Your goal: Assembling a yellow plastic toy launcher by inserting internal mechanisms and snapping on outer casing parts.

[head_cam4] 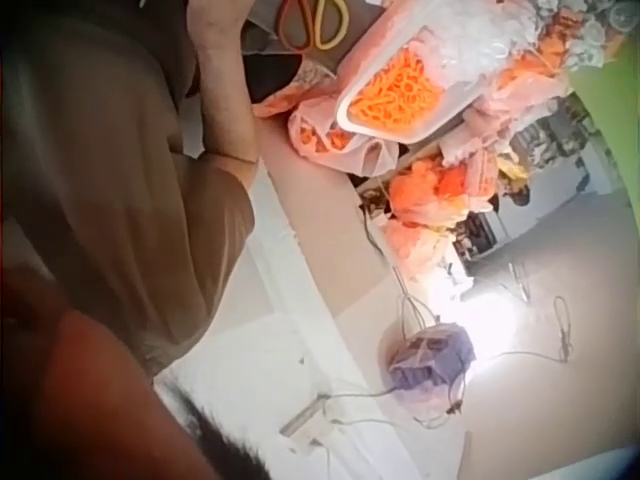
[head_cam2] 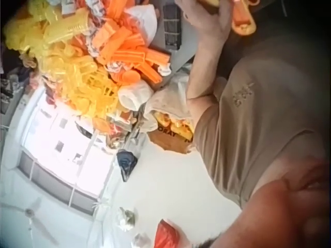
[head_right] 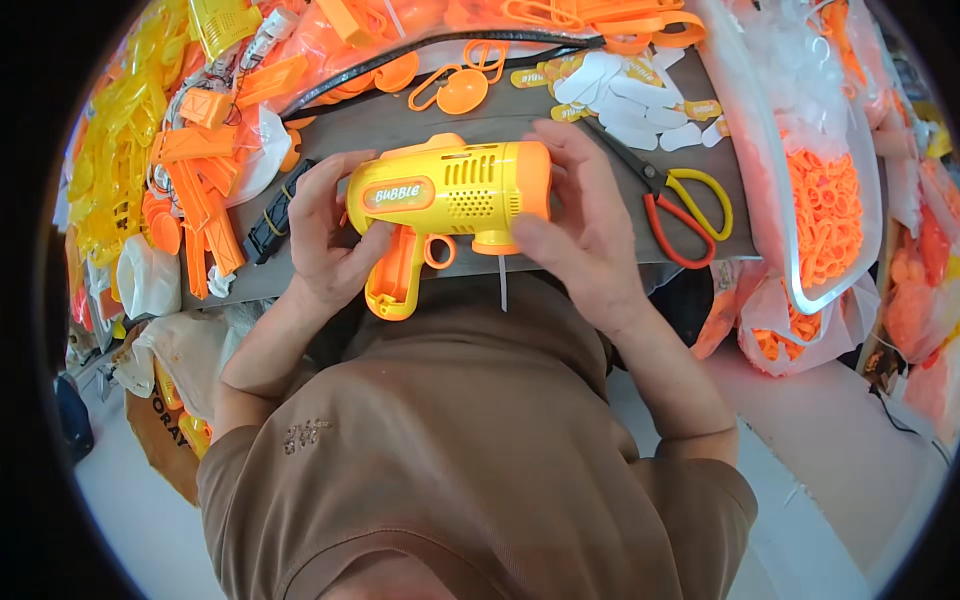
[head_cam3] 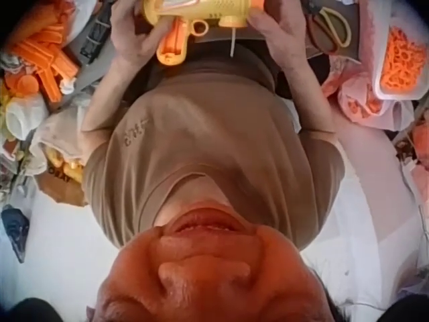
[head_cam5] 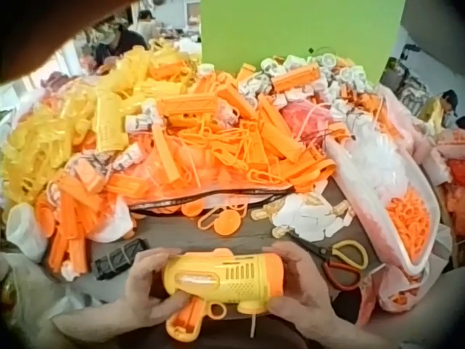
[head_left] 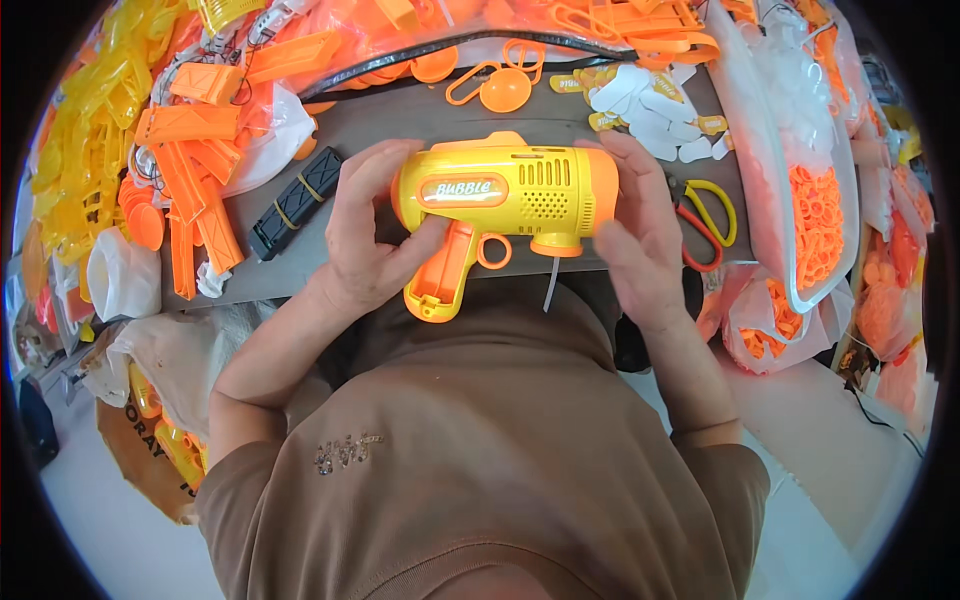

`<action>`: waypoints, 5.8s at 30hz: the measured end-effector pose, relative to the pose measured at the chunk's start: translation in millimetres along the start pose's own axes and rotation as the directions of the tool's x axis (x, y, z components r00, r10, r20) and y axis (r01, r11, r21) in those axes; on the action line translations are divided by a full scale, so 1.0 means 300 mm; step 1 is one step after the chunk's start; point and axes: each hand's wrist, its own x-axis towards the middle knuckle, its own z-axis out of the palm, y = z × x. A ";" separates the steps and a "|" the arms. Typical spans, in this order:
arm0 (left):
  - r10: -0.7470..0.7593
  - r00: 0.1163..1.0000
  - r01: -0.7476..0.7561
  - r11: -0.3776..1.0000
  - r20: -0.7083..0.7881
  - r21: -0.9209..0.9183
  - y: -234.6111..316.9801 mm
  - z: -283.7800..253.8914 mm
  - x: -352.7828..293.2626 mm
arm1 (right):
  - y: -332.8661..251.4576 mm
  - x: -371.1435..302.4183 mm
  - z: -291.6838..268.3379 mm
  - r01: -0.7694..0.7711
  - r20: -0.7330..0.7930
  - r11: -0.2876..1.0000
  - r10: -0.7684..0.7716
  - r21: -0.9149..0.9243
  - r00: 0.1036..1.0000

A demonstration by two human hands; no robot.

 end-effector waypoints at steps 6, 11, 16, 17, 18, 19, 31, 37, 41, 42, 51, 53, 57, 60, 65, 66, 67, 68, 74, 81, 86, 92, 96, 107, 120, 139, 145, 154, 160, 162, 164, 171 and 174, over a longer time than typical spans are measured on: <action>-0.238 0.942 0.295 0.923 0.237 -0.246 0.085 -0.001 0.046 | -0.190 0.086 0.131 0.477 0.200 0.707 -0.442 -0.522 0.874; -0.443 0.896 0.405 0.847 -0.037 -0.343 0.072 -0.094 0.095 | -0.066 0.089 0.306 0.631 0.575 -0.004 -0.417 -0.775 0.704; -0.506 0.832 0.385 0.821 -0.225 -0.422 0.065 -0.158 0.072 | 0.096 0.091 0.383 0.640 0.578 -0.050 -0.488 -0.766 0.654; -0.439 0.864 0.334 0.867 -0.248 -0.369 0.064 -0.162 0.067 | 0.112 0.092 0.387 0.638 0.575 -0.038 -0.477 -0.769 0.665; -0.405 0.882 0.314 0.886 -0.239 -0.340 0.063 -0.157 0.061 | 0.111 0.094 0.385 0.641 0.578 -0.037 -0.474 -0.767 0.664; -0.407 0.880 0.315 0.885 -0.243 -0.342 0.062 -0.151 0.054 | 0.104 0.094 0.374 0.667 0.567 0.051 -0.482 -0.743 0.668; -0.041 0.961 -0.053 0.942 0.273 0.331 0.100 -0.075 0.071 | -0.001 0.439 0.129 0.719 0.721 -0.057 -0.044 -0.693 0.691; -0.064 0.961 -0.018 0.956 0.269 0.292 0.086 -0.087 0.065 | 0.032 0.488 0.108 0.774 0.767 -0.220 0.136 -0.593 0.627; -0.037 0.974 -0.035 0.950 0.225 0.310 0.091 -0.089 0.069 | 0.026 0.478 0.091 0.826 0.823 -0.036 -0.120 -0.563 0.556; -0.036 0.974 -0.036 0.951 0.225 0.308 0.098 -0.094 0.076 | 0.013 0.465 0.088 0.828 0.790 0.081 -0.263 -0.554 0.554; -0.367 0.902 0.403 0.905 0.227 -0.139 0.200 -0.127 0.157 | -0.178 0.248 0.148 0.605 0.663 0.617 -0.173 -0.504 0.728; -0.335 0.923 0.364 0.919 0.190 -0.152 0.218 -0.104 0.152 | -0.171 0.198 0.143 0.566 0.645 0.636 -0.136 -0.525 0.752; -0.450 0.822 0.519 0.845 0.349 -0.133 0.219 -0.084 0.114 | -0.123 0.115 0.134 0.481 0.504 0.687 -0.190 -0.545 0.843; -0.542 0.807 0.591 0.748 0.236 -0.302 0.232 -0.062 0.099 | -0.093 0.064 0.148 0.491 0.451 0.624 -0.238 -0.607 0.860; -0.331 0.910 0.349 0.936 0.251 -0.033 0.199 -0.077 0.086 | -0.079 0.056 0.144 0.570 0.424 0.438 -0.391 -0.694 0.817; -0.333 0.909 0.352 0.936 0.250 -0.031 0.191 -0.081 0.101 | -0.085 0.066 0.138 0.562 0.415 0.410 -0.396 -0.718 0.819; -0.159 0.972 0.138 0.983 0.175 0.123 0.184 -0.087 0.124 | -0.084 0.075 0.132 0.562 0.415 0.413 -0.395 -0.717 0.819; 0.035 0.991 -0.072 0.956 0.131 0.286 0.174 -0.092 0.139 | -0.083 0.085 0.126 0.538 0.404 0.375 -0.379 -0.755 0.832; -0.029 0.951 -0.040 0.976 0.308 0.213 0.082 -0.091 0.084 | -0.084 0.101 0.125 0.490 0.448 0.266 -0.205 -0.831 0.870; 0.044 0.950 -0.115 0.970 0.309 0.215 0.070 -0.076 0.060 | -0.086 0.111 0.111 0.511 0.485 0.264 -0.160 -0.818 0.860; 0.081 0.935 -0.191 0.934 0.344 0.301 0.083 -0.066 0.067 | -0.076 0.109 0.132 0.504 0.473 0.204 -0.183 -0.839 0.862; 0.076 0.911 -0.243 0.893 0.405 0.379 0.089 -0.070 0.070 | -0.070 0.107 0.110 0.482 0.433 0.267 -0.223 -0.834 0.873; 0.095 0.936 -0.209 0.926 0.340 0.315 0.079 -0.075 0.062 | -0.104 0.158 -0.008 0.348 0.223 0.440 -0.311 -0.828 0.924; 0.067 0.951 -0.157 0.946 0.302 0.284 0.085 -0.078 0.073 | 0.001 0.327 -0.279 0.404 0.386 0.009 -0.279 -0.915 0.880; -0.081 0.982 0.045 0.977 0.170 0.206 0.162 -0.133 0.133 | -0.139 0.210 -0.146 0.622 0.527 0.040 -0.491 -0.782 0.694; -0.497 0.767 0.641 0.567 0.405 -0.518 0.222 -0.010 0.229 | -0.116 0.106 0.009 0.759 0.568 0.017 -0.652 -0.651 0.502; -0.495 0.830 0.546 0.622 0.259 -0.562 0.250 0.049 0.178 | -0.069 0.039 0.069 0.295 0.052 0.878 -0.298 -0.377 0.953; -0.225 0.897 0.272 0.959 0.380 -0.073 0.271 -0.003 0.149 | -0.163 0.028 0.058 0.507 0.568 0.461 -0.008 -0.729 0.823; -0.578 0.693 0.714 0.633 0.432 -0.299 0.291 -0.010 0.105 | -0.131 -0.008 0.047 0.525 0.425 0.576 -0.311 -0.627 0.850; -0.625 0.648 0.762 0.532 0.436 -0.370 0.297 -0.005 0.100 | -0.098 -0.027 0.040 0.620 0.468 0.514 -0.407 -0.592 0.784; -0.668 0.601 0.792 0.423 0.438 -0.441 0.294 0.000 0.087 | -0.067 -0.037 0.036 0.752 0.550 0.369 -0.518 -0.547 0.655; -0.677 0.580 0.793 0.344 0.453 -0.502 0.284 0.004 0.063 | -0.038 -0.034 0.034 0.834 0.620 0.158 -0.599 -0.529 0.506; -0.677 0.566 0.800 0.315 0.470 -0.510 0.283 -0.001 0.068 | -0.040 -0.029 0.040 0.843 0.624 0.157 -0.605 -0.515 0.494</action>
